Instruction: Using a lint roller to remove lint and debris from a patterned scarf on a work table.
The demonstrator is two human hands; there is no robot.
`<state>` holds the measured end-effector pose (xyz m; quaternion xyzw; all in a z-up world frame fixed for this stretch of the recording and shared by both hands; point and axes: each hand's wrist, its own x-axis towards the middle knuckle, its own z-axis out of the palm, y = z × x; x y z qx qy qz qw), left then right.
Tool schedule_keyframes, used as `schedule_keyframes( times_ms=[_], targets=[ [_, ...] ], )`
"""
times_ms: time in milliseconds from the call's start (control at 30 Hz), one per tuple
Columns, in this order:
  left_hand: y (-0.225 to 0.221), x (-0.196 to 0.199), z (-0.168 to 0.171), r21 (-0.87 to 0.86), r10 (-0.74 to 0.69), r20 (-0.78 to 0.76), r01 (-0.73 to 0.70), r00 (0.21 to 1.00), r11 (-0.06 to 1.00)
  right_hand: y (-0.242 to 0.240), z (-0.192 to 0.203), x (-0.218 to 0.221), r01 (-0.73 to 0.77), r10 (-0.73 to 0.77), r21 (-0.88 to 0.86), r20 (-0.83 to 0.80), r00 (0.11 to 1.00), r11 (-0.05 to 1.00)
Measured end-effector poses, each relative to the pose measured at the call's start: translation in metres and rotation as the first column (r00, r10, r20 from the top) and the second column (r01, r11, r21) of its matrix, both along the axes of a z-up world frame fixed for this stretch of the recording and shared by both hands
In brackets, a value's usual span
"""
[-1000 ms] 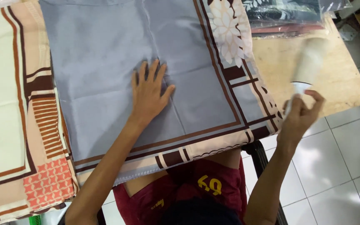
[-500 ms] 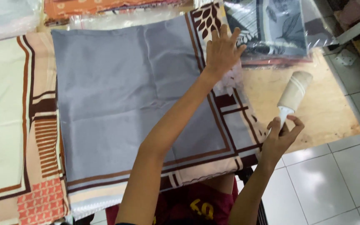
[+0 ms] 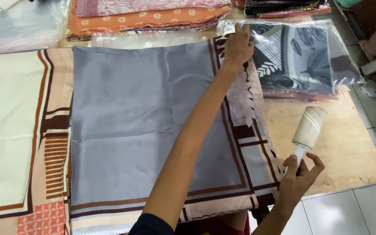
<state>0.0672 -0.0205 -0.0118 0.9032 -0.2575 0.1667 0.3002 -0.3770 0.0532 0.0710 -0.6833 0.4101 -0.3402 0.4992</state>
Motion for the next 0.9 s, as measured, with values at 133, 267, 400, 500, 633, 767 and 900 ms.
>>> schedule_keyframes(
  times_ms=[133,267,400,500,633,767,900],
  targets=[
    [0.032,-0.015,0.017,-0.212,-0.158,-0.018,0.150,0.987,0.966,-0.007,-0.010,-0.002,-0.020,0.021,-0.046,0.014,1.000,0.999],
    [0.083,-0.042,0.052,-0.446,-0.213,-0.028,0.178,0.977,0.877,-0.010,-0.012,-0.004,-0.024,0.025,-0.053,0.003,1.000,0.998],
    [0.154,-0.063,0.072,-0.541,-0.303,0.010,0.260,0.953,0.800,-0.019,-0.021,-0.009,-0.067,0.065,-0.071,-0.030,0.997,0.995],
    [0.217,-0.078,0.078,-0.521,-0.321,0.096,0.322,0.942,0.790,-0.030,-0.017,-0.017,-0.140,0.137,-0.033,-0.068,0.988,0.990],
    [0.314,-0.111,0.062,-0.600,-0.362,-0.073,0.248,0.929,0.760,-0.032,0.002,-0.025,-0.191,0.189,-0.007,-0.101,0.977,0.982],
    [0.400,-0.155,0.079,-0.245,-0.153,-0.518,0.025,0.841,0.969,-0.046,0.005,-0.031,-0.347,0.306,-0.250,-0.191,0.933,0.904],
    [0.441,-0.178,0.070,-0.111,-0.046,-0.635,-0.032,0.771,0.993,-0.072,-0.001,-0.032,-0.466,0.340,-0.410,-0.343,0.875,0.784]
  ],
)
